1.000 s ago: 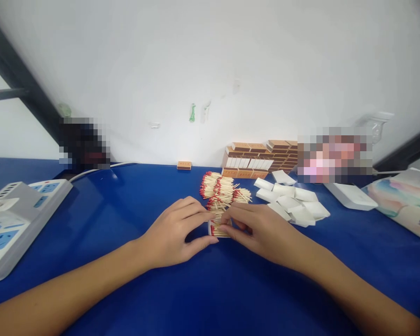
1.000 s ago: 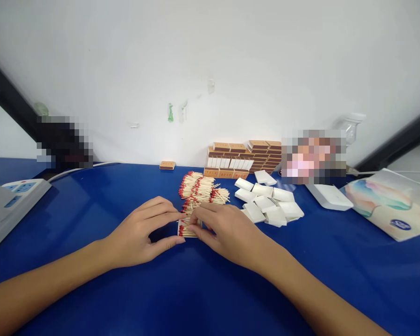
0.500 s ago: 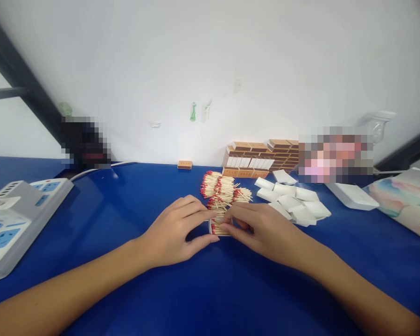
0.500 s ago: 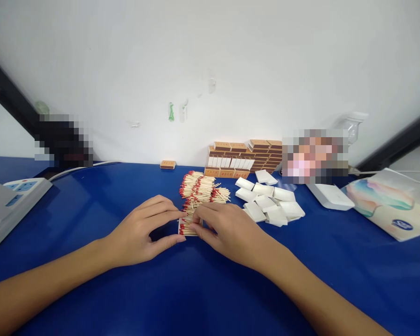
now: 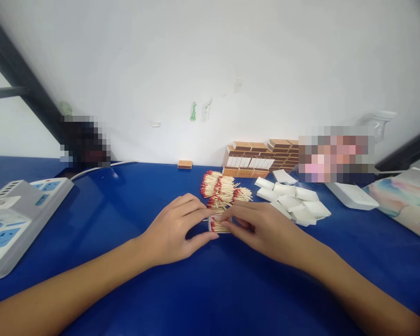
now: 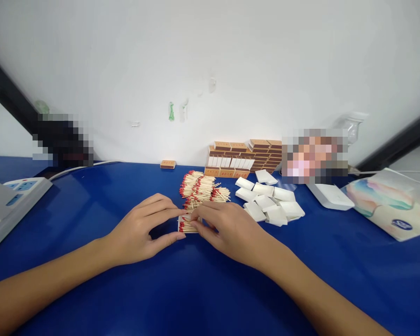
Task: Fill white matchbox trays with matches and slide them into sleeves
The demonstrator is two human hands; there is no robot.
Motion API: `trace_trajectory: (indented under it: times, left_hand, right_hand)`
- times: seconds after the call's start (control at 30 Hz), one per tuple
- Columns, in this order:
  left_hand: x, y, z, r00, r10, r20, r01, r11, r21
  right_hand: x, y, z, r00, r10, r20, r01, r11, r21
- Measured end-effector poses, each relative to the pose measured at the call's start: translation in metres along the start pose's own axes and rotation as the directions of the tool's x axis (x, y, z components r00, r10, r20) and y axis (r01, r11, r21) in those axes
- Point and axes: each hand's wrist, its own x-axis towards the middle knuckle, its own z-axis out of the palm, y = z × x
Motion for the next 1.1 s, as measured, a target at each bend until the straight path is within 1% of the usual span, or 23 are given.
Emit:
trace_trajectory:
  times: [0.3,0.43,0.7,0.87,0.93,1.0,1.1]
  left_hand:
    - [0.0,-0.001,0.0,1.0,0.005,-0.021,-0.005,1.0,-0.006]
    - [0.0,0.0,0.0,1.0,0.002,0.001,-0.002,1.0,-0.02]
    - [0.0,0.0,0.0,1.0,-0.001,0.009,0.001,1.0,-0.018]
    - [0.0,0.001,0.0,1.0,0.0,0.003,0.0,1.0,-0.004]
    - [0.0,0.001,0.0,1.0,0.0,-0.014,0.0,1.0,0.005]
    - [0.001,0.0,0.0,1.0,-0.01,-0.028,0.011,1.0,0.019]
    - [0.001,-0.001,0.0,0.999,-0.029,-0.027,0.03,0.999,0.033]
  right_hand:
    - [0.001,-0.002,-0.002,1.0,0.02,-0.016,-0.019,1.0,0.02]
    - [0.001,-0.004,-0.001,1.0,0.029,0.004,-0.029,0.998,0.062]
    - [0.001,-0.004,-0.001,1.0,0.0,0.031,-0.004,0.993,0.122]
    - [0.001,-0.003,-0.002,1.0,-0.017,0.014,0.015,0.992,0.127]
    - [0.002,-0.001,-0.005,1.0,0.016,-0.01,-0.015,0.996,0.088]
    - [0.002,0.006,-0.011,0.996,0.079,-0.043,-0.077,0.996,0.038]
    - [0.0,0.024,-0.023,0.982,0.183,-0.052,-0.187,0.979,-0.084]
